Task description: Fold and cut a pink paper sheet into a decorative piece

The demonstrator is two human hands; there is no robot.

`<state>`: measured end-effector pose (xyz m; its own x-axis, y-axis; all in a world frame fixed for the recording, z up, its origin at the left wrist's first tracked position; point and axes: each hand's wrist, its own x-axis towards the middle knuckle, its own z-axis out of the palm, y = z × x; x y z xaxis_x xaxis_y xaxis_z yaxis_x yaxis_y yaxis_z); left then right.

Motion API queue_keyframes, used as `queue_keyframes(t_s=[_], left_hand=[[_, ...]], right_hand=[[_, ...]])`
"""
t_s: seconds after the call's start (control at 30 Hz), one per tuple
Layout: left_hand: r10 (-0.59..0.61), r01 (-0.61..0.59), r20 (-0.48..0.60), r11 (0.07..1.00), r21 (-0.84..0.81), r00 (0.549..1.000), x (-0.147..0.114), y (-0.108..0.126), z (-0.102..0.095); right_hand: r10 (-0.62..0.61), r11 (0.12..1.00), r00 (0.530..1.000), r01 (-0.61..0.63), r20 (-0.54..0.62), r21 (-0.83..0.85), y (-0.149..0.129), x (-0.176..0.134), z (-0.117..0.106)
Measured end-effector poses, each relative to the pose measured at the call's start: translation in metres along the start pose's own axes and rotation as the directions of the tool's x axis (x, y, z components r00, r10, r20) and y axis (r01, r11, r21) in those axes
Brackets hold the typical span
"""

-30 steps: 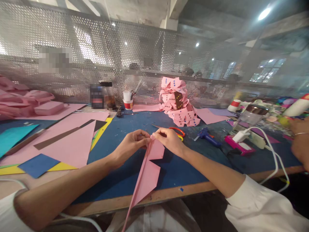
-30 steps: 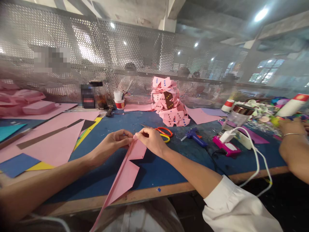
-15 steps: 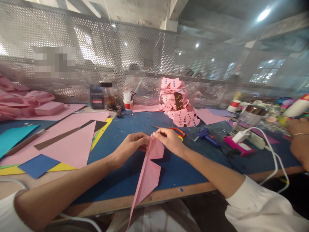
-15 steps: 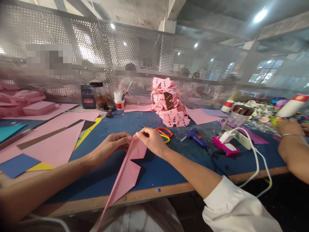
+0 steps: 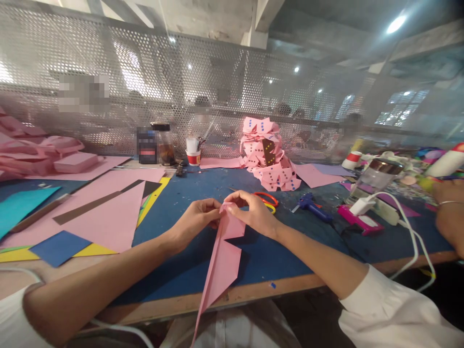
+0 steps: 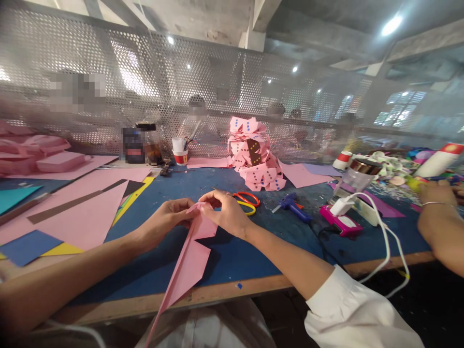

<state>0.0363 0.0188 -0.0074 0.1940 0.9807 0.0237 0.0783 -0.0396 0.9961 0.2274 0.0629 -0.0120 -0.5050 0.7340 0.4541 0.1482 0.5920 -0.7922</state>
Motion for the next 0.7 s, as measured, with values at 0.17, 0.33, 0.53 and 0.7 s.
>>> queue_keyframes(t_s=[0.17,0.33,0.53,0.7], left_hand=[[-0.001,0.001,0.004,1.000,0.020,1.000,0.0003,-0.0018,0.0018],[-0.009,0.009,-0.001,1.000,0.009,1.000,-0.0012,0.0000,0.0037],[-0.014,0.014,-0.027,1.000,-0.009,1.000,-0.0033,0.0021,0.0038],[-0.007,0.006,-0.030,1.000,-0.024,1.000,-0.0038,0.0017,0.0031]], right_hand=[[-0.012,0.997,0.997,0.006,-0.081,-0.079,0.0062,0.0014,0.0017],[0.008,0.997,0.997,-0.013,-0.073,-0.070,0.0037,0.0020,-0.0003],[0.007,0.999,0.998,-0.009,-0.055,-0.041,0.0021,0.0008,0.0023],[0.034,0.999,0.998,-0.035,-0.046,-0.020,0.0016,0.0002,0.0039]])
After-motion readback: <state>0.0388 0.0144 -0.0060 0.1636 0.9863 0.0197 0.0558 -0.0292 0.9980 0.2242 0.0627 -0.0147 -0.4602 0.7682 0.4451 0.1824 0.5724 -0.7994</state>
